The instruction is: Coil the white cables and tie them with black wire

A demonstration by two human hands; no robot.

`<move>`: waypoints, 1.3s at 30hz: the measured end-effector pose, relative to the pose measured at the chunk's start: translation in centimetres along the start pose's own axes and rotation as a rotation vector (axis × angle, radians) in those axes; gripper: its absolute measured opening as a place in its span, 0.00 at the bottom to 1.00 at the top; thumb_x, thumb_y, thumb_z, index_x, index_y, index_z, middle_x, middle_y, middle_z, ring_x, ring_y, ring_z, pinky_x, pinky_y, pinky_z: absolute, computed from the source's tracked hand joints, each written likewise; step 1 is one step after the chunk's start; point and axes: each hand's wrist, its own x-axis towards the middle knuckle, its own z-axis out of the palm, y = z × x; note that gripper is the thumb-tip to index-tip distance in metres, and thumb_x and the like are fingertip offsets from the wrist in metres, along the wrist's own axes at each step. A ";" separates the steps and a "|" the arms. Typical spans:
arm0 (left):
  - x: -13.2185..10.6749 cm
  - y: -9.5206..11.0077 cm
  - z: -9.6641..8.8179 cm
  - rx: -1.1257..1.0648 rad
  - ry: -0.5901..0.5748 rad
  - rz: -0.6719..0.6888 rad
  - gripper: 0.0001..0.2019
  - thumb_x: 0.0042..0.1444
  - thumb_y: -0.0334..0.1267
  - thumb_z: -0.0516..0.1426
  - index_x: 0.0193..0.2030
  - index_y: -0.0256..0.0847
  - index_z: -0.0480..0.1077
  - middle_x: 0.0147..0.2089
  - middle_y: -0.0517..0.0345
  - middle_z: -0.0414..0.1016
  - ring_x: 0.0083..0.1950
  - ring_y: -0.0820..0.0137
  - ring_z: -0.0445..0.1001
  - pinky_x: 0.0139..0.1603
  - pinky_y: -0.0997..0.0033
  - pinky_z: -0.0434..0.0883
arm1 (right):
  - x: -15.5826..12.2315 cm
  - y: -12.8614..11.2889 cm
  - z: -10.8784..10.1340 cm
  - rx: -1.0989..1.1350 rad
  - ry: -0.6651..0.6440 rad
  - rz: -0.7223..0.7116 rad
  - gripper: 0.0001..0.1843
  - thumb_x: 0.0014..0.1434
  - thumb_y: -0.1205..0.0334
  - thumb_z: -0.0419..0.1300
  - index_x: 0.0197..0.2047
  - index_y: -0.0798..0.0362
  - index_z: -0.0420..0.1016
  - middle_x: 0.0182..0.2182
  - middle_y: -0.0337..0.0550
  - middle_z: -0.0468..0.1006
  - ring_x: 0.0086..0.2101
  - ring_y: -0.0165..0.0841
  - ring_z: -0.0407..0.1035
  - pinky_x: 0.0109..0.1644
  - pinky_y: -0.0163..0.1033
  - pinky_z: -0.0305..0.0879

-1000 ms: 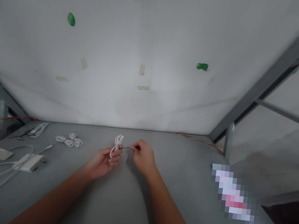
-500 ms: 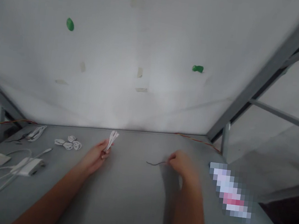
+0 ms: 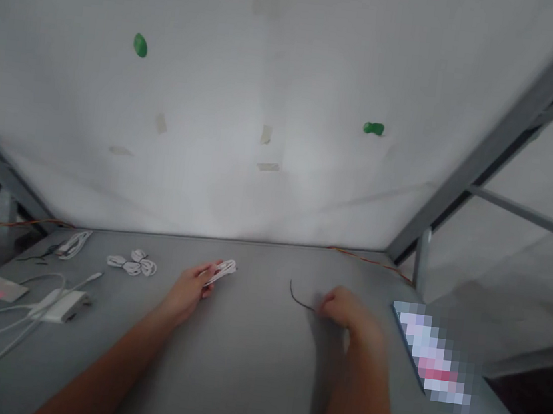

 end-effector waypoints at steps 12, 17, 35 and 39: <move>-0.3 -0.5 0.5 0.266 -0.056 0.003 0.25 0.53 0.61 0.62 0.39 0.37 0.78 0.36 0.52 0.79 0.29 0.74 0.69 0.28 0.77 0.63 | -0.8 -5.2 2.7 0.224 0.214 -0.524 0.22 0.60 0.52 0.67 0.56 0.48 0.78 0.50 0.49 0.81 0.42 0.39 0.75 0.46 0.42 0.70; -0.5 -0.7 0.8 0.428 -0.138 0.146 0.20 0.59 0.59 0.58 0.38 0.41 0.72 0.36 0.53 0.78 0.36 0.66 0.75 0.36 0.70 0.72 | -2.9 -12.8 10.9 0.274 -0.010 -0.885 0.19 0.68 0.59 0.61 0.61 0.50 0.72 0.53 0.51 0.80 0.50 0.40 0.74 0.54 0.43 0.68; -0.7 3.3 -6.3 1.757 0.520 0.243 0.19 0.65 0.38 0.48 0.51 0.32 0.76 0.57 0.29 0.73 0.61 0.40 0.67 0.58 0.41 0.64 | 2.3 -8.4 8.5 -0.155 0.690 -0.278 0.17 0.63 0.63 0.56 0.53 0.60 0.74 0.51 0.64 0.74 0.53 0.54 0.65 0.57 0.55 0.59; -0.6 2.1 -3.7 1.614 0.301 0.404 0.17 0.64 0.36 0.52 0.55 0.37 0.75 0.56 0.37 0.76 0.59 0.45 0.68 0.60 0.43 0.63 | 1.0 -10.6 10.1 -0.014 0.591 -0.566 0.11 0.62 0.65 0.56 0.46 0.55 0.76 0.45 0.56 0.76 0.50 0.50 0.65 0.58 0.55 0.59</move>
